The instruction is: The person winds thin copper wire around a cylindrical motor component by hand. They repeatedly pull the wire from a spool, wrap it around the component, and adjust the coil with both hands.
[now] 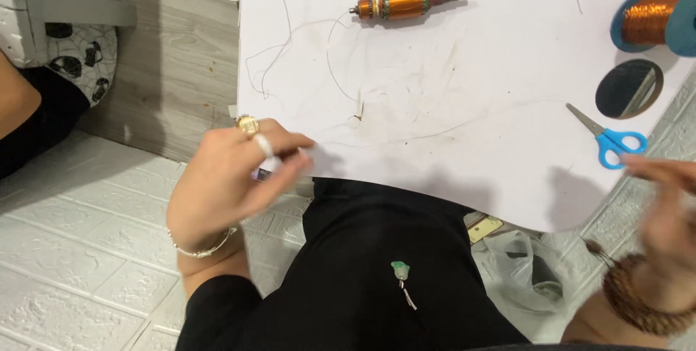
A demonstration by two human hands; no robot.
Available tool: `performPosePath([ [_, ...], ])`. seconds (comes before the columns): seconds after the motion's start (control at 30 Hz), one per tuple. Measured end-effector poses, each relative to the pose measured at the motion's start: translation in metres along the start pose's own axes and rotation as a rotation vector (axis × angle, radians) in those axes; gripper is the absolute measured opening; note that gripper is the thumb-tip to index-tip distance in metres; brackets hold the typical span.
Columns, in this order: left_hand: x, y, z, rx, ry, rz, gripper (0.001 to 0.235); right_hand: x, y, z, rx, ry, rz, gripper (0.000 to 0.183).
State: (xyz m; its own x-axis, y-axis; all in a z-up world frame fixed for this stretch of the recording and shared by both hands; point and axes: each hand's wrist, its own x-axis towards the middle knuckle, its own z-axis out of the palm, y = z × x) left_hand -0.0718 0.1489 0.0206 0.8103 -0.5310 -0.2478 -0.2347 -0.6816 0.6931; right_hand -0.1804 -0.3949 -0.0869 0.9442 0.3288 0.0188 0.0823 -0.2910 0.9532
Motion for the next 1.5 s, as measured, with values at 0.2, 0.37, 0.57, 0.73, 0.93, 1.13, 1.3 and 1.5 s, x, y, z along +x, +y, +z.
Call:
performPosePath([
  [0.2, 0.024, 0.043, -0.008, -0.435, 0.167, 0.59, 0.049, 0.116, 0.043, -0.126, 1.932, 0.363, -0.215, 0.015],
  [0.37, 0.063, 0.084, 0.053, -0.475, 0.235, 0.59, 0.062, 0.151, 0.071, -0.171, 1.696, 0.69, -0.552, 0.026],
  [0.57, 0.078, 0.08, 0.095, -0.7, -0.068, 0.348, 0.04, 0.155, 0.077, -0.175, 1.681, 0.654, -0.518, 0.028],
  [0.73, 0.077, 0.059, 0.089, -0.519, 0.193, 0.508, 0.017, 0.155, 0.061, -0.167, 1.712, 0.619, -0.504, 0.023],
  [0.93, 0.073, 0.032, 0.088, -0.327, 0.197, 0.537, 0.004, 0.166, 0.046, -0.165, 1.808, 0.482, -0.523, 0.013],
  [1.13, 0.05, 0.007, 0.074, -0.223, 0.229, 0.375, 0.008, 0.133, 0.016, -0.123, 1.731, 0.067, -0.349, 0.026],
  [1.3, 0.046, 0.012, 0.069, -0.051, 0.393, 0.273, 0.011, 0.153, 0.017, -0.141, 2.11, 0.113, -0.235, 0.016],
  [1.5, 0.055, 0.024, 0.067, -0.276, 0.35, 0.442, 0.006, 0.176, 0.009, -0.163, 2.037, 0.591, -0.238, 0.028],
])
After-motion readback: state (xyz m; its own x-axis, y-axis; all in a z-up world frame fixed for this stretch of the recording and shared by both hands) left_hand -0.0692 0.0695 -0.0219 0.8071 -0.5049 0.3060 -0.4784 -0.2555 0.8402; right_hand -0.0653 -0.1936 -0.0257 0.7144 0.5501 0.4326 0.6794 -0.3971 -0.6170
